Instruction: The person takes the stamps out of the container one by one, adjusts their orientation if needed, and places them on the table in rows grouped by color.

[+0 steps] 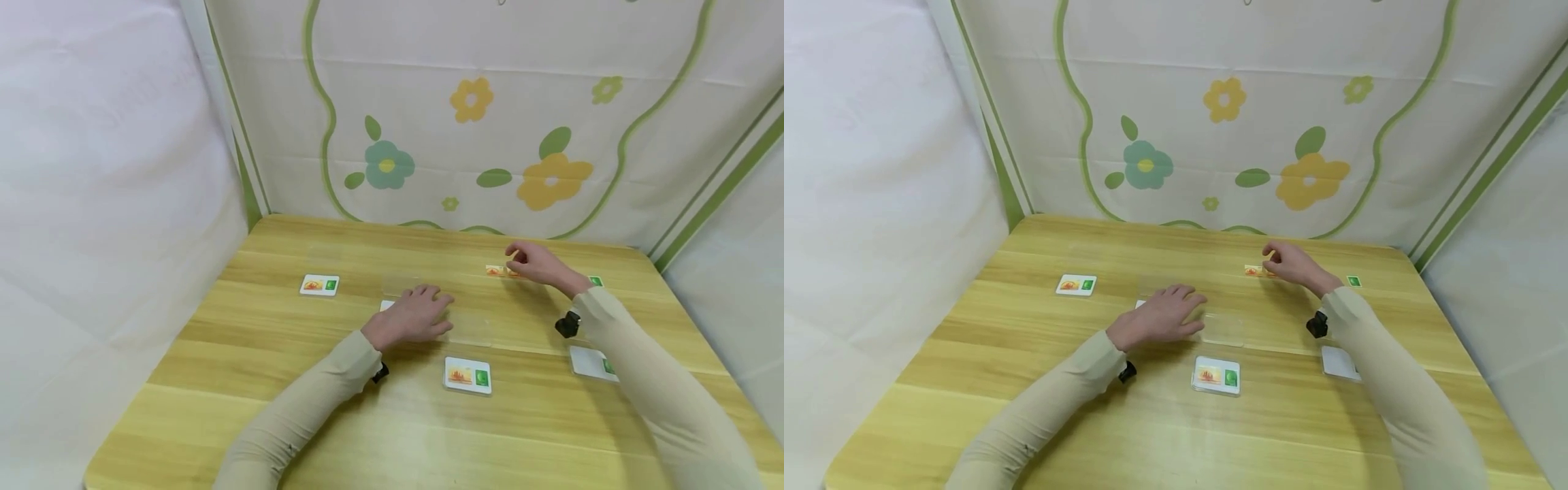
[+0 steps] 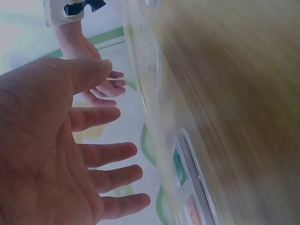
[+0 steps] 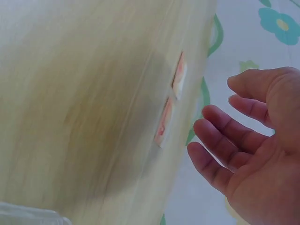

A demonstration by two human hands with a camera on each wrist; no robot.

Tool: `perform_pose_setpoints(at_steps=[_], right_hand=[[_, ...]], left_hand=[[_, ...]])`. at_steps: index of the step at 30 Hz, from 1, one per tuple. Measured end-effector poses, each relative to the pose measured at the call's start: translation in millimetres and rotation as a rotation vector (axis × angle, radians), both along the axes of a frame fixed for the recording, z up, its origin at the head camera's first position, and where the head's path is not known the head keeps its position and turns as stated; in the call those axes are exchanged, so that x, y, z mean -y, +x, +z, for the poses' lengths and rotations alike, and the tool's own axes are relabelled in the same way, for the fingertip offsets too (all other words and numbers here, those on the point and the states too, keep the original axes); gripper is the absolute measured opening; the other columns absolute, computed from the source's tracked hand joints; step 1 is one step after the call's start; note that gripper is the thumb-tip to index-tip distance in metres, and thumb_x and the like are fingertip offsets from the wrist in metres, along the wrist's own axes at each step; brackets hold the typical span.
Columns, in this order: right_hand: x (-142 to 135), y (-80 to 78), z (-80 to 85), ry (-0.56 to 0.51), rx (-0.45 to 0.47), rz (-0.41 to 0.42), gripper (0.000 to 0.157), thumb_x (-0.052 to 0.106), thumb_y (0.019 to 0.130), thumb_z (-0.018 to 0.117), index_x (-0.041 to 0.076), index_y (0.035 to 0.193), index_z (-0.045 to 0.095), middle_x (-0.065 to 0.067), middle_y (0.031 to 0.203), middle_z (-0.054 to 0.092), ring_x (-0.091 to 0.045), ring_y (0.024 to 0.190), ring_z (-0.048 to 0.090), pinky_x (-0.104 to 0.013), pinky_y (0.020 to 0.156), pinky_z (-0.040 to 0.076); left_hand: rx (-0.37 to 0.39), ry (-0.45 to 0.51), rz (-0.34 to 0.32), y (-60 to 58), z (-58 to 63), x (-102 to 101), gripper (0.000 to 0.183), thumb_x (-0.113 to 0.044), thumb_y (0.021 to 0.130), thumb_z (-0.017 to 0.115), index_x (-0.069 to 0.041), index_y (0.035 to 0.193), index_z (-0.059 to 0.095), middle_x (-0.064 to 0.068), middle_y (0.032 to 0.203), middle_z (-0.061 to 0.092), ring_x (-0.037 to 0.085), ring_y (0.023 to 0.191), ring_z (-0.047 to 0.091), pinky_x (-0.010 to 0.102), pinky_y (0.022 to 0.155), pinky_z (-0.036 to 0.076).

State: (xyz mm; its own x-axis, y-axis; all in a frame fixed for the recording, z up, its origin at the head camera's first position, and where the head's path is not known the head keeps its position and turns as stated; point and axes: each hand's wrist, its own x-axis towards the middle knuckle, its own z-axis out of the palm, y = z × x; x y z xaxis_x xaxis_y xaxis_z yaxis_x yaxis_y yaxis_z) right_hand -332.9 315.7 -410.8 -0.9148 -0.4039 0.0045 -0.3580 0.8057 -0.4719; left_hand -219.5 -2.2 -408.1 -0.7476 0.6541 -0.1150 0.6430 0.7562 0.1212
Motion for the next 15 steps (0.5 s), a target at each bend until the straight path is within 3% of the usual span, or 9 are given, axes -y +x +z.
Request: perform_pose_setpoints(at_steps=[15], right_hand=[[0.6,36.9,22.1,-0.004,-0.041,0.048,0.033,0.022,0.099,0.057,0.003,0.126,0.061,-0.019,0.110,0.071,-0.030,0.099,0.066,-0.046,0.082,0.053]], left_hand=[[0.007,0.017,-0.002,-2.6,4.1,-4.0,0.056,-0.049,0.102,0.041,-0.022,0.150,0.037,0.007,0.153,0.040,0.030,0.142,0.036,0.053,0.112,0.037]])
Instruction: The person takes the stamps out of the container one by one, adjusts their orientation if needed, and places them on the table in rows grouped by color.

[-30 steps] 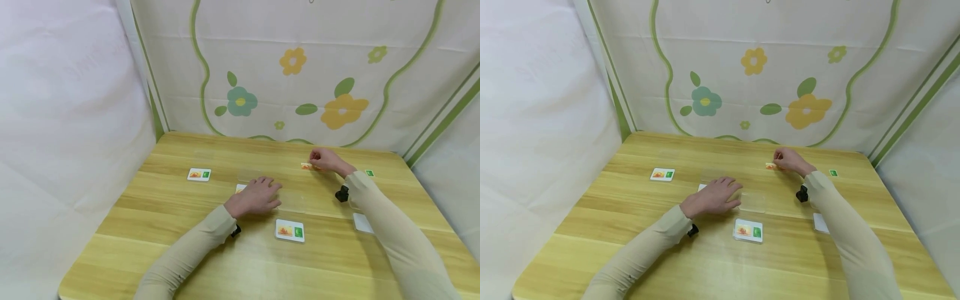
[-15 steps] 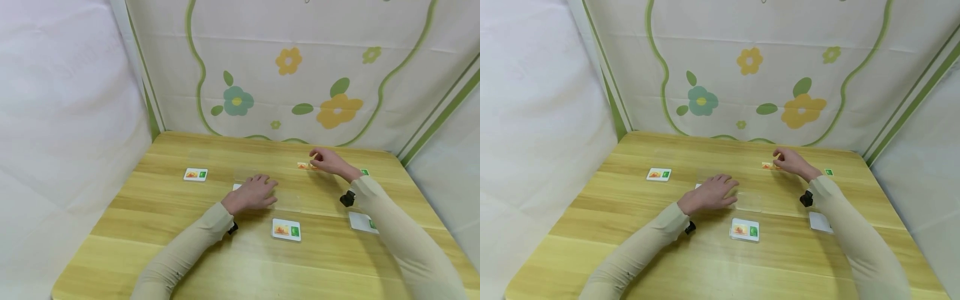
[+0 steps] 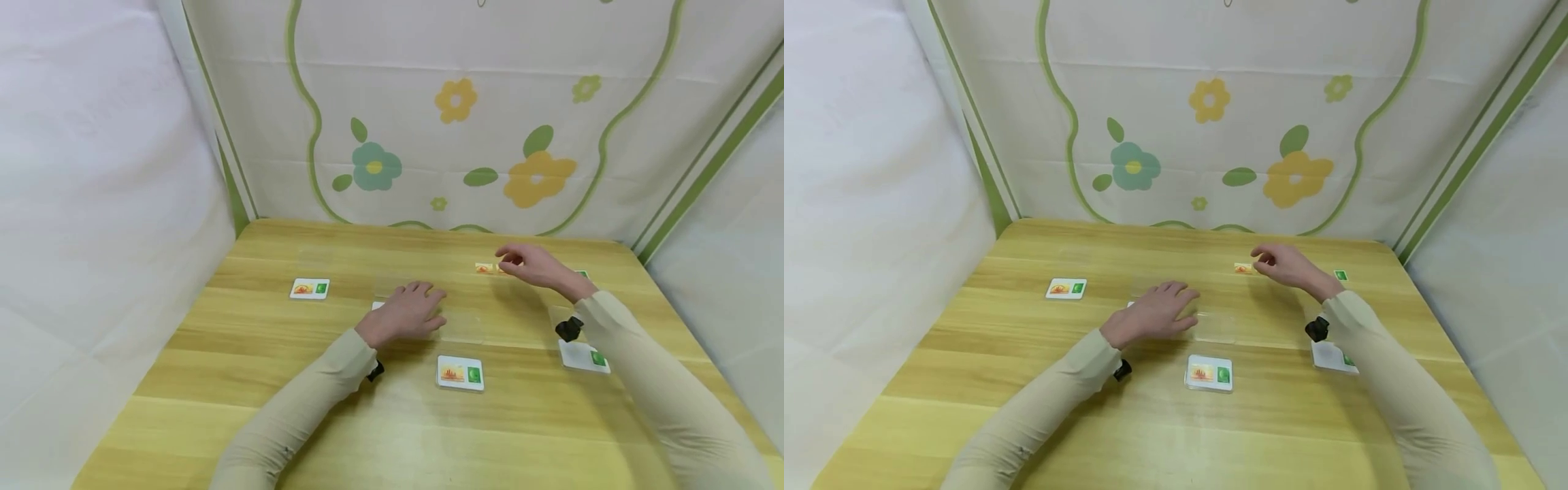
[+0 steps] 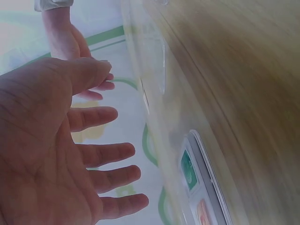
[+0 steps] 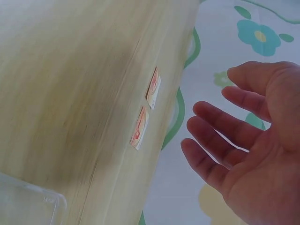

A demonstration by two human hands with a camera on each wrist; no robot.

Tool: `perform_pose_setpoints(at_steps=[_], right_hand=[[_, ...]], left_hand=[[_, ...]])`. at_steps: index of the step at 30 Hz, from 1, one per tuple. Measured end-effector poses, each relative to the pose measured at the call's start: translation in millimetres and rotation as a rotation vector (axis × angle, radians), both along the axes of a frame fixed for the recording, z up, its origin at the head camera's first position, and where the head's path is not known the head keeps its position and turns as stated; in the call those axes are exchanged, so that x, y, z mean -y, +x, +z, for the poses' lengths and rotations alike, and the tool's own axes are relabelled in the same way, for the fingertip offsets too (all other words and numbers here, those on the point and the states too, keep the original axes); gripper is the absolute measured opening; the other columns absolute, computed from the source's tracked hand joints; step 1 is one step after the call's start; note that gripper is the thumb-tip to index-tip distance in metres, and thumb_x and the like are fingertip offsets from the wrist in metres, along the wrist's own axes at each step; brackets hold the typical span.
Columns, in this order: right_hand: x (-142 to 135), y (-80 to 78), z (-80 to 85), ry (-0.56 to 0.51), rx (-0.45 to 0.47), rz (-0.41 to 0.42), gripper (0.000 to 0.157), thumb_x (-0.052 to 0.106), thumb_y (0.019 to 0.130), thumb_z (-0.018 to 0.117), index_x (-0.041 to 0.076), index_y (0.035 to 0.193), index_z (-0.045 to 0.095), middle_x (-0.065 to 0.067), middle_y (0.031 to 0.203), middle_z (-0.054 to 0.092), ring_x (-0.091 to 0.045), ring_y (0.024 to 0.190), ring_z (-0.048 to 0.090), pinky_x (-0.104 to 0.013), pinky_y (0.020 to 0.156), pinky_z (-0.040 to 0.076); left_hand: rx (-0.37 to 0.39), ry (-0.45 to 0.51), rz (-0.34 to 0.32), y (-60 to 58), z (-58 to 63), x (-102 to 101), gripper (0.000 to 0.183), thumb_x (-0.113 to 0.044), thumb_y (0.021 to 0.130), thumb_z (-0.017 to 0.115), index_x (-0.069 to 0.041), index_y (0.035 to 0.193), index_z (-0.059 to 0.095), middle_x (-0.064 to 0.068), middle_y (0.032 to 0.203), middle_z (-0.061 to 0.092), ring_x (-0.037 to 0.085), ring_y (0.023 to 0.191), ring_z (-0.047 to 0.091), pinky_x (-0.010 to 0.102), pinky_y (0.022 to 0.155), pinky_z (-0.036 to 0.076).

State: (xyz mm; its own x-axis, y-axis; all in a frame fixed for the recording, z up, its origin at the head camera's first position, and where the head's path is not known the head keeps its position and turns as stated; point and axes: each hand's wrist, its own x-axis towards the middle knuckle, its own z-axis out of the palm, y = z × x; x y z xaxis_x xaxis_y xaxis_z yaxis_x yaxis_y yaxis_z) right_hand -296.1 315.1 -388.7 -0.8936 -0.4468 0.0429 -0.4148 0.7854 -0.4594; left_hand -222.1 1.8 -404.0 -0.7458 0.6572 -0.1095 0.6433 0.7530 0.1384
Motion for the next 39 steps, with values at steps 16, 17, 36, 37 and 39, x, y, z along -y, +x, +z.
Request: perform_pose_setpoints(at_steps=[16,17,36,37,39], right_hand=[[-9.3,22.5,6.3,-0.012,-0.002,0.044,0.038,0.027,0.099,0.059,0.007,0.131,0.059,-0.012,0.113,0.070,-0.024,0.100,0.065,-0.036,0.083,0.054],[-10.5,24.5,6.9,-0.014,-0.002,0.045,0.038,0.027,0.099,0.060,0.007,0.131,0.059,-0.011,0.112,0.070,-0.024,0.099,0.066,-0.034,0.081,0.055],[-31.8,48.3,17.8,-0.014,0.016,0.021,0.034,0.027,0.099,0.059,0.011,0.129,0.061,-0.008,0.111,0.070,-0.013,0.095,0.063,-0.024,0.078,0.053],[-33.2,49.0,17.5,-0.013,0.010,0.023,0.033,0.026,0.099,0.059,0.010,0.128,0.062,-0.007,0.110,0.070,-0.011,0.094,0.063,-0.024,0.078,0.053],[-35.7,50.2,17.1,-0.015,0.007,0.028,0.032,0.025,0.099,0.060,0.010,0.127,0.062,-0.006,0.108,0.070,-0.007,0.093,0.063,-0.024,0.078,0.053]], left_hand=[[0.009,0.014,-0.007,-7.2,6.0,-8.4,0.058,-0.053,0.102,0.040,-0.023,0.151,0.034,0.008,0.154,0.039,0.030,0.144,0.035,0.054,0.113,0.035],[0.012,0.016,-0.009,-7.2,5.9,-9.3,0.058,-0.053,0.102,0.040,-0.023,0.152,0.034,0.009,0.154,0.039,0.030,0.144,0.035,0.054,0.113,0.034],[0.054,0.040,-0.020,-1.4,7.8,-31.5,0.060,-0.056,0.101,0.037,-0.026,0.152,0.032,0.007,0.157,0.035,0.028,0.146,0.032,0.052,0.115,0.034],[0.053,0.041,-0.025,-1.2,7.8,-34.1,0.060,-0.057,0.101,0.037,-0.026,0.152,0.032,0.006,0.157,0.035,0.028,0.146,0.032,0.051,0.115,0.034],[0.050,0.038,-0.036,-0.3,8.3,-38.4,0.060,-0.057,0.101,0.036,-0.026,0.152,0.032,0.006,0.157,0.035,0.028,0.145,0.033,0.051,0.115,0.035]])
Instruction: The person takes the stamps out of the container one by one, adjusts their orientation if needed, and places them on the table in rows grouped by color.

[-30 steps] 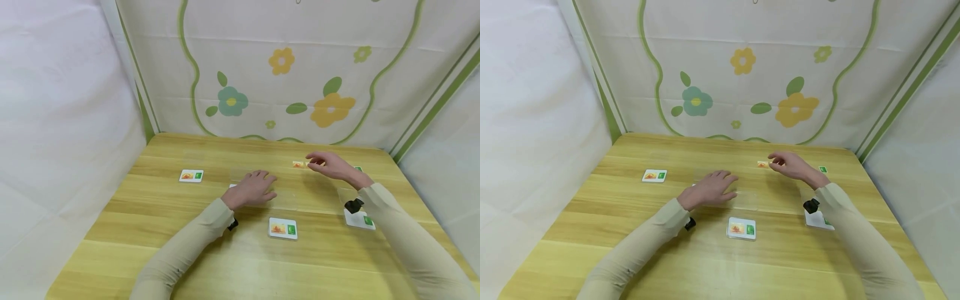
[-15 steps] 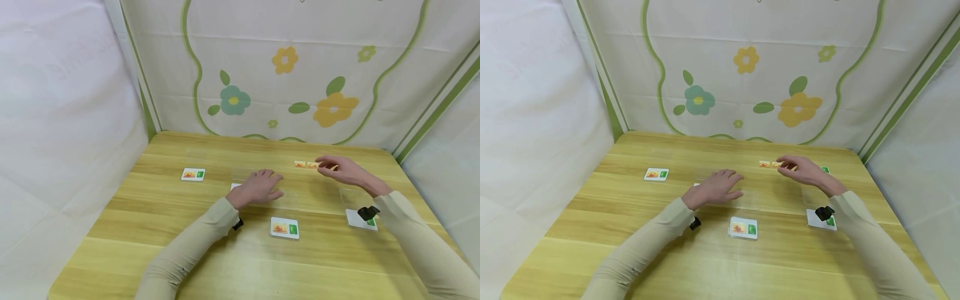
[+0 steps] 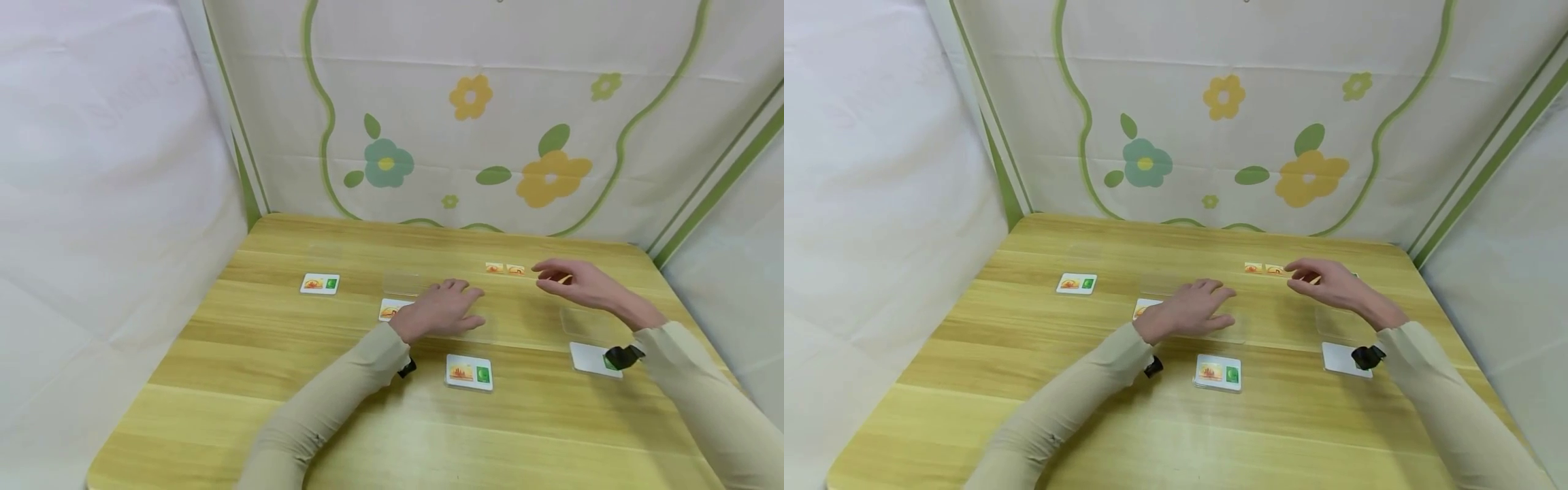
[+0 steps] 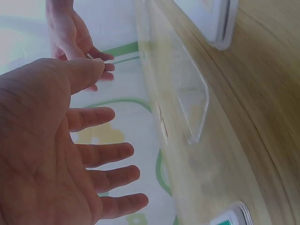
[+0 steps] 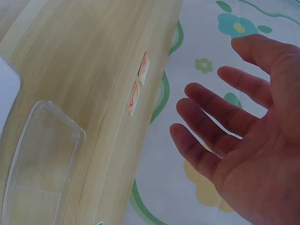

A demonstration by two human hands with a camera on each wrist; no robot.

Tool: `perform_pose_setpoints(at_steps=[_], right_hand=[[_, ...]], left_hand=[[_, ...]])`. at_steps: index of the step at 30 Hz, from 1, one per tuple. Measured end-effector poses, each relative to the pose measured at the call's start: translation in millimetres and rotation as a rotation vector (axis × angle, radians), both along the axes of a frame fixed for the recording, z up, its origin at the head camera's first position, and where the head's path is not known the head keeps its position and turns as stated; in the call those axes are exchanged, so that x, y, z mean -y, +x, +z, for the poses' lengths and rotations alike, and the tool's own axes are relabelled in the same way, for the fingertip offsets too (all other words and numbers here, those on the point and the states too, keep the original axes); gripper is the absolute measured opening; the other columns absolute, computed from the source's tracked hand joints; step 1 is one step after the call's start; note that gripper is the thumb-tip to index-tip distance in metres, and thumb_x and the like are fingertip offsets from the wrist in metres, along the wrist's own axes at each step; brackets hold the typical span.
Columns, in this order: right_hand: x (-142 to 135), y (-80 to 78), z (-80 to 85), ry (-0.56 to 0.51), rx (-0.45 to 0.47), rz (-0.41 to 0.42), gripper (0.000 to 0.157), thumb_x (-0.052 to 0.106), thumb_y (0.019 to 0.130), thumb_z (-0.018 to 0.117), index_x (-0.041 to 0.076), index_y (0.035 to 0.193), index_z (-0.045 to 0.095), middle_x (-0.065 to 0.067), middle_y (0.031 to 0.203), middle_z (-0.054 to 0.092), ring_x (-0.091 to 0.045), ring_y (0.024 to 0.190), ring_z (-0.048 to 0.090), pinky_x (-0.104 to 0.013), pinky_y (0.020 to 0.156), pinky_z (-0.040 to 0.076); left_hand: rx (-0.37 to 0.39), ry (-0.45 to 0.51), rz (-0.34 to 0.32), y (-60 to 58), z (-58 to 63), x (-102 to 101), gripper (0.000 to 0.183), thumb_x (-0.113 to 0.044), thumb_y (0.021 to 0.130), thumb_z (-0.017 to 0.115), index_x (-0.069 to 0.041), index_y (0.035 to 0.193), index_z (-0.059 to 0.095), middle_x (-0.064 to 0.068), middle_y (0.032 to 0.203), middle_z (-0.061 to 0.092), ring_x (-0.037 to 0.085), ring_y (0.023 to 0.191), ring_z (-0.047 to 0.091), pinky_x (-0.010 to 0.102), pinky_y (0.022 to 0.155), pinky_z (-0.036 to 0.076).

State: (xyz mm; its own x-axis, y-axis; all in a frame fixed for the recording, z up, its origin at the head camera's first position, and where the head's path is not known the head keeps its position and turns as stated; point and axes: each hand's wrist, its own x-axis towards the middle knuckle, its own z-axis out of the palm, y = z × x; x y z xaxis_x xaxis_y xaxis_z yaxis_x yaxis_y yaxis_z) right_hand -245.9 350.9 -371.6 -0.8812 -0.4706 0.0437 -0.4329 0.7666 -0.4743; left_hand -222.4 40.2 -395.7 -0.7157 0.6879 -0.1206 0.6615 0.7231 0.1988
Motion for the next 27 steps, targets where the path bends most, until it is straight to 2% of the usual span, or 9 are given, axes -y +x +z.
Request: perform_pose_setpoints(at_steps=[8,14,27], right_hand=[[-10.3,7.3,0.6,-0.007,0.019,-0.007,0.026,0.023,0.098,0.062,0.012,0.121,0.065,-0.004,0.105,0.071,0.000,0.089,0.061,-0.023,0.075,0.052],[-20.9,14.4,-1.4,-0.003,0.008,-0.018,0.025,0.021,0.097,0.063,0.010,0.119,0.065,-0.003,0.103,0.071,0.004,0.087,0.060,-0.022,0.073,0.052],[-42.9,24.2,-6.9,-0.004,0.010,-0.013,0.022,0.018,0.095,0.065,0.009,0.115,0.068,0.000,0.098,0.070,0.003,0.081,0.060,-0.023,0.067,0.052]], left_hand=[[0.008,0.007,-0.011,3.6,3.0,-10.8,0.058,-0.055,0.101,0.039,-0.027,0.152,0.033,0.003,0.156,0.037,0.026,0.145,0.034,0.050,0.115,0.034],[0.023,-0.010,-0.024,3.4,0.7,-19.9,0.060,-0.058,0.101,0.035,-0.030,0.153,0.028,0.002,0.158,0.033,0.024,0.147,0.031,0.048,0.117,0.031],[0.018,-0.032,-0.043,10.3,3.1,-30.0,0.058,-0.056,0.101,0.039,-0.030,0.152,0.031,0.001,0.154,0.039,0.024,0.145,0.034,0.048,0.116,0.034]])
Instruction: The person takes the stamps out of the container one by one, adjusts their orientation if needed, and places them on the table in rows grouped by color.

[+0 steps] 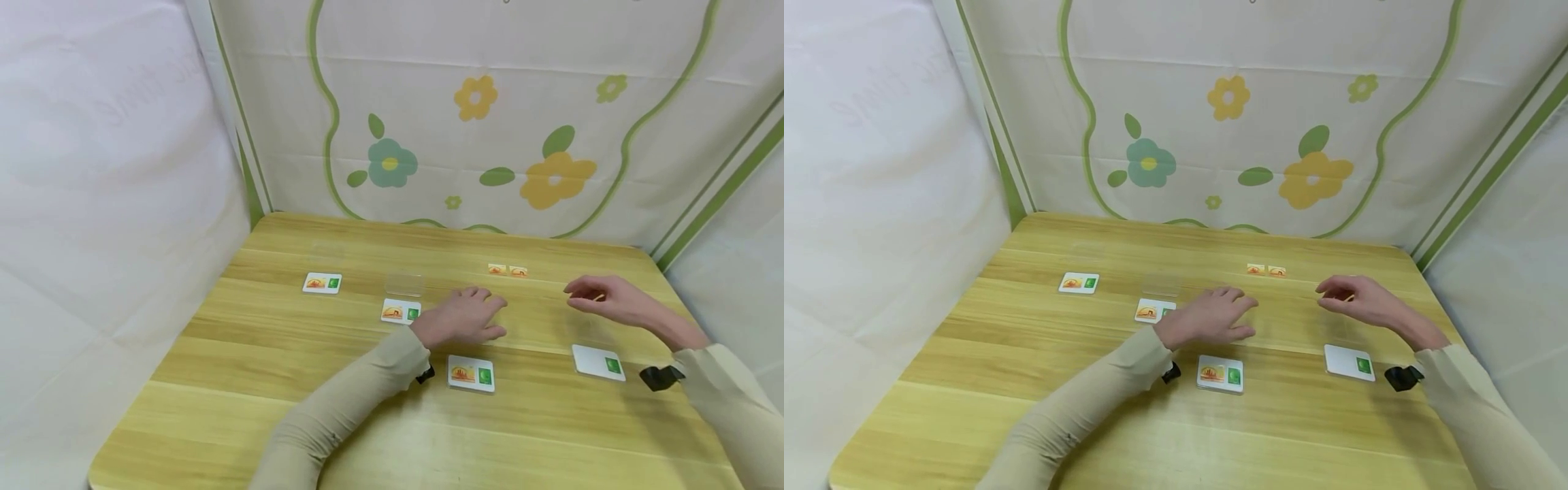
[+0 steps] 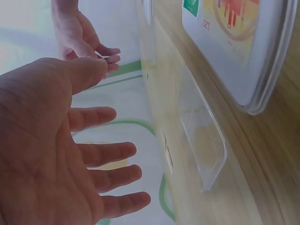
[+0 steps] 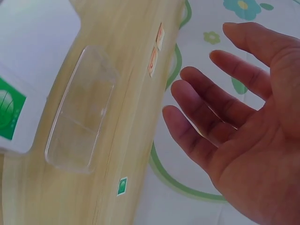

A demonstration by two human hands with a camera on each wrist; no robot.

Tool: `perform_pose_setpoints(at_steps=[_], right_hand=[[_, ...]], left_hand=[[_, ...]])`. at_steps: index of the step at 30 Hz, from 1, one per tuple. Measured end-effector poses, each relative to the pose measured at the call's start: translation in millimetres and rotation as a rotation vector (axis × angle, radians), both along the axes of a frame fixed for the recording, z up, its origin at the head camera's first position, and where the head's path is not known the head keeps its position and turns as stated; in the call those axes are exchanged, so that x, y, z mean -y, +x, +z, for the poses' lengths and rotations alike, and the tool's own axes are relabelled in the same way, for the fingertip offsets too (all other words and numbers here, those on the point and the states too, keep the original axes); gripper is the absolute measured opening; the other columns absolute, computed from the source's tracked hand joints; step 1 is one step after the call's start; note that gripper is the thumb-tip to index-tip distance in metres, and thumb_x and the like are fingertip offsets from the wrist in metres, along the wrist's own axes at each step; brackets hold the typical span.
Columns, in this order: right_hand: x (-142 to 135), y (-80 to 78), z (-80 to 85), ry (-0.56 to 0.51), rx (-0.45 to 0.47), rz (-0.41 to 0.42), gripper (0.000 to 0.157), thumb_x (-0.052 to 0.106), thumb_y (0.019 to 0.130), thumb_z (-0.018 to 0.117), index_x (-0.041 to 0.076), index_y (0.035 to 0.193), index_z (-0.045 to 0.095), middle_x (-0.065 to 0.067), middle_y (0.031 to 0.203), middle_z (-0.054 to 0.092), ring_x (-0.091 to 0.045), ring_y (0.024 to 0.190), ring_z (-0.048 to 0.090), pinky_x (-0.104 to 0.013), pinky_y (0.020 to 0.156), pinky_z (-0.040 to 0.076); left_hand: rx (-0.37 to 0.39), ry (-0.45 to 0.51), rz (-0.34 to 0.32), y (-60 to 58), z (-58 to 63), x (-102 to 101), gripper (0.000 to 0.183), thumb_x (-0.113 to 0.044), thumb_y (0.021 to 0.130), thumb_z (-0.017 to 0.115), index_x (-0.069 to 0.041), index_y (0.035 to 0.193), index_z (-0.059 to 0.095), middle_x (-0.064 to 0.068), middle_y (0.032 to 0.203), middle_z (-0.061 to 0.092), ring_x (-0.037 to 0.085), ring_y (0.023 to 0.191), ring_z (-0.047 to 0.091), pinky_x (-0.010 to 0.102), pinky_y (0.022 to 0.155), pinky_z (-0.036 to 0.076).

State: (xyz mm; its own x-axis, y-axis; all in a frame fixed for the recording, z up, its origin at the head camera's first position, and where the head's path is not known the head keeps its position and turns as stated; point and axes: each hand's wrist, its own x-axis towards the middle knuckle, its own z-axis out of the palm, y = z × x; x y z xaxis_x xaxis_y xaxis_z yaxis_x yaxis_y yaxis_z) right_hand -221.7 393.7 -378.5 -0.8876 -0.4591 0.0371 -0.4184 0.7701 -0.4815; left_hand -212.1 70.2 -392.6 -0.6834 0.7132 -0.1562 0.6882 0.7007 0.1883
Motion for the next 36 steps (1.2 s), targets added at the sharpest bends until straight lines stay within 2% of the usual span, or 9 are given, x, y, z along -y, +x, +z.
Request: perform_pose_setpoints(at_steps=[8,17,26,36], right_hand=[[-16.3,6.6,-6.3,0.019,-0.002,-0.018,0.019,0.019,0.094,0.067,0.008,0.109,0.071,0.004,0.094,0.070,0.000,0.075,0.058,-0.023,0.063,0.048],[-31.4,13.7,-14.3,0.045,0.038,-0.018,0.018,0.019,0.094,0.066,0.011,0.109,0.070,0.001,0.092,0.071,-0.002,0.070,0.055,-0.022,0.059,0.045],[-37.4,19.3,-15.1,0.051,0.125,-0.045,0.020,0.025,0.096,0.064,0.009,0.107,0.068,-0.001,0.078,0.064,-0.005,0.061,0.051,-0.024,0.054,0.043],[-46.2,28.6,-14.2,0.062,0.201,-0.053,0.022,0.027,0.097,0.062,0.009,0.109,0.066,0.000,0.087,0.068,-0.006,0.070,0.056,-0.025,0.059,0.047]], left_hand=[[0.027,-0.004,-0.024,4.3,3.5,-15.6,0.059,-0.058,0.100,0.038,-0.033,0.153,0.029,-0.004,0.154,0.038,0.020,0.146,0.031,0.043,0.118,0.031],[-0.004,-0.076,-0.048,11.9,13.0,-34.9,0.057,-0.060,0.099,0.038,-0.036,0.150,0.030,-0.007,0.151,0.040,0.016,0.143,0.035,0.037,0.115,0.035],[0.031,-0.106,-0.043,15.3,8.2,-53.4,0.059,-0.062,0.098,0.038,-0.040,0.151,0.026,-0.010,0.154,0.036,0.013,0.144,0.033,0.036,0.115,0.035],[0.049,-0.120,-0.048,20.2,2.7,-72.9,0.059,-0.063,0.097,0.039,-0.044,0.151,0.023,-0.014,0.153,0.034,0.010,0.143,0.033,0.036,0.115,0.035]])
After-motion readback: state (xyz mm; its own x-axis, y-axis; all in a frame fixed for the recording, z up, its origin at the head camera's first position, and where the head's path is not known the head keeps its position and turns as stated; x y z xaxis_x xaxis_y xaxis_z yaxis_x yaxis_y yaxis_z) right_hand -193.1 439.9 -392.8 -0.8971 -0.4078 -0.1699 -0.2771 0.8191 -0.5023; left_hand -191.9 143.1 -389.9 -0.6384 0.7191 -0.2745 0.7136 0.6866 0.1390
